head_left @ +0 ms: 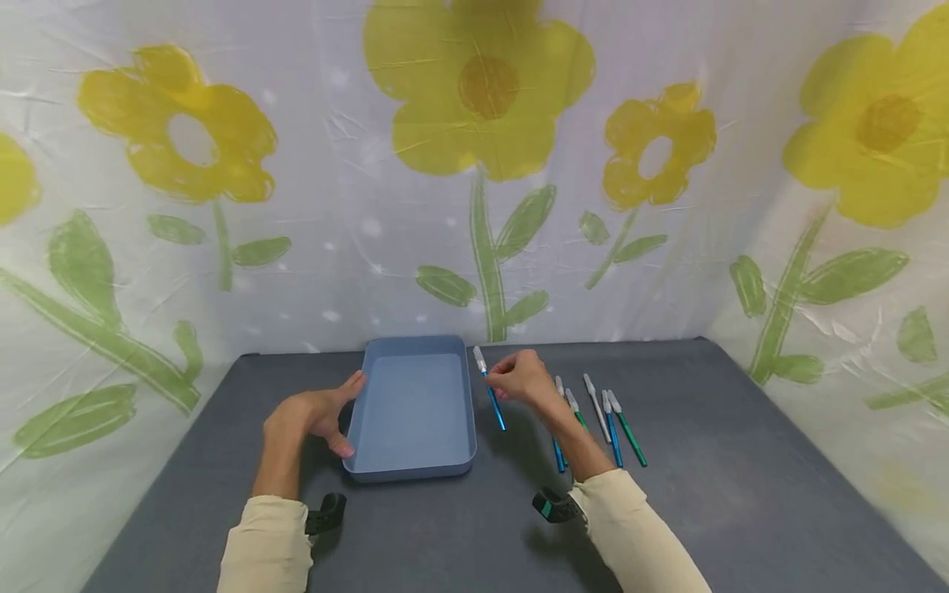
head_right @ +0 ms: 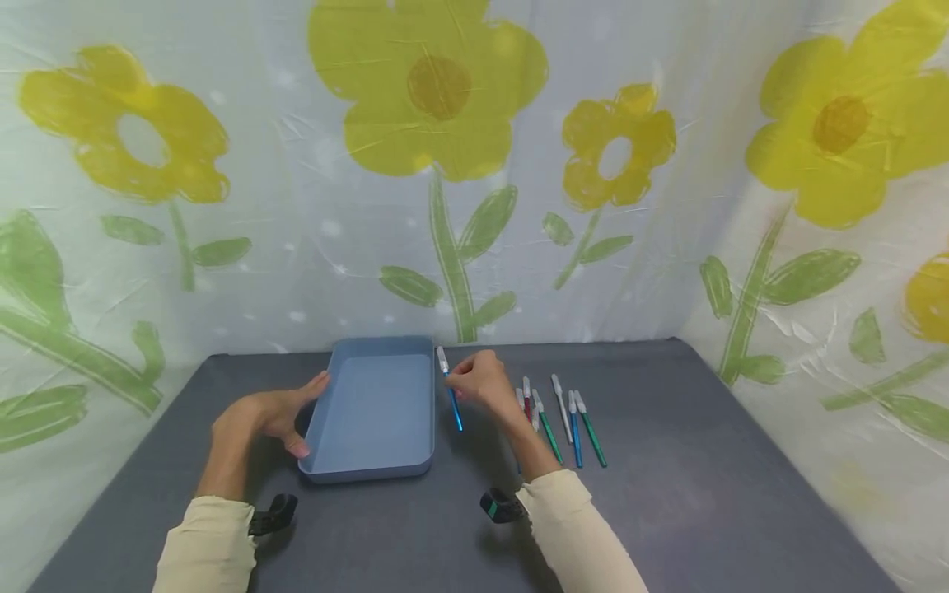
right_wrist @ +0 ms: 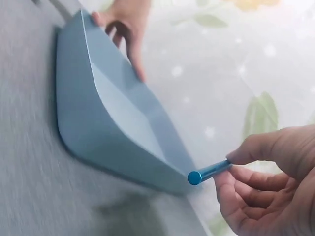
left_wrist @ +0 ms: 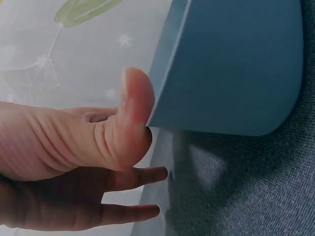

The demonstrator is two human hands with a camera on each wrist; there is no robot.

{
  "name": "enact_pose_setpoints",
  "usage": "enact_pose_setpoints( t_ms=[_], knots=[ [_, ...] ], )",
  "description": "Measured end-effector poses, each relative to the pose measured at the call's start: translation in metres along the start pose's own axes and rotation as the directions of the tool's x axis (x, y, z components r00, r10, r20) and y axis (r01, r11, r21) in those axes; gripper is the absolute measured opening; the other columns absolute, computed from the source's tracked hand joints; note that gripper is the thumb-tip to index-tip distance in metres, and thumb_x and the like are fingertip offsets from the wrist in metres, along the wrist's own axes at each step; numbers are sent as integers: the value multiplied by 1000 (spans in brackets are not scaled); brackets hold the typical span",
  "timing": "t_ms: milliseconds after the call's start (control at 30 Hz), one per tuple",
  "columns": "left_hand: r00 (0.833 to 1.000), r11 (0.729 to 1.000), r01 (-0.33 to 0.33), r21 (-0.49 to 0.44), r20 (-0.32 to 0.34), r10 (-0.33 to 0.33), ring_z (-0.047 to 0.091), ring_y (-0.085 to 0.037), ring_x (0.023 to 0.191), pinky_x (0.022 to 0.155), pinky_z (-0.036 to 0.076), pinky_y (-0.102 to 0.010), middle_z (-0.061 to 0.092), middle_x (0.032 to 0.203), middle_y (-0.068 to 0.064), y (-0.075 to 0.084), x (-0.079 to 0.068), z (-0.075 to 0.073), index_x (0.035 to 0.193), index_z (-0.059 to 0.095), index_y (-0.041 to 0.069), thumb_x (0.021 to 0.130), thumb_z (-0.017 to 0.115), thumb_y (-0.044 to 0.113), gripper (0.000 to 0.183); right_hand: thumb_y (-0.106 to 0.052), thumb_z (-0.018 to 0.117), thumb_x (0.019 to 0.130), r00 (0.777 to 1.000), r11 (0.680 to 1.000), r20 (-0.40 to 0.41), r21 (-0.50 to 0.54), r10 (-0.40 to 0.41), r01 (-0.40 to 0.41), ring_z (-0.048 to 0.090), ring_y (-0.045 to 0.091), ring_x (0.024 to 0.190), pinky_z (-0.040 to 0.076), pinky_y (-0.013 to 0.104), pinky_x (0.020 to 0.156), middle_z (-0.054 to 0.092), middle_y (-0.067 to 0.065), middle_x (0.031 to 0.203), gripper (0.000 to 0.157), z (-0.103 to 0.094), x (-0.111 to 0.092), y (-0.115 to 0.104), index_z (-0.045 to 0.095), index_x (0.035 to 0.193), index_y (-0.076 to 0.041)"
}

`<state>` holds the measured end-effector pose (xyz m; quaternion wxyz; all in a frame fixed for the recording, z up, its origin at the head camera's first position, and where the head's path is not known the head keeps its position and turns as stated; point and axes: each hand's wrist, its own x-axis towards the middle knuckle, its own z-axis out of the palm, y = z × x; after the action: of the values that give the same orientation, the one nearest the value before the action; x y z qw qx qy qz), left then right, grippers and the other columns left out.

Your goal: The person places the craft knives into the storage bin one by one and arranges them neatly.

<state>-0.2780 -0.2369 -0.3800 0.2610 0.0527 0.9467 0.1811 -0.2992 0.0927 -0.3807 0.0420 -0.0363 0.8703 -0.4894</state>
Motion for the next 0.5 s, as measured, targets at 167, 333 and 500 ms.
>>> enact_pose_setpoints(
  t_ms=[167,333,500],
  knots=[
    [998,993,57,-107,4,-57,1,-58,158,119,11,-82,-15,175,-21,6,-1,1,168,-8,19,65,97,14,148,-9,75,91,999,1000,30,13,-25,25,69,12,62,62,27,68,75,9,72,13,33,3,-18,79,92,3],
    [999,999,41,-32,4,-41,5,-57,159,120,16,-78,-14,175,-19,4,-2,0,169,-3,14,67,97,18,142,-9,77,90,998,999,48,20,-34,34,78,23,71,64,34,70,80,15,80,13,78,-2,-39,81,94,3],
    [1000,999,23,44,-2,-23,14,-55,159,121,25,-74,-8,177,-17,3,-3,-1,169,2,13,70,95,29,137,-5,79,86,999,997,51,71,-13,9,77,23,63,63,31,61,79,17,74,11,119,-4,-50,82,90,6]
  ],
)
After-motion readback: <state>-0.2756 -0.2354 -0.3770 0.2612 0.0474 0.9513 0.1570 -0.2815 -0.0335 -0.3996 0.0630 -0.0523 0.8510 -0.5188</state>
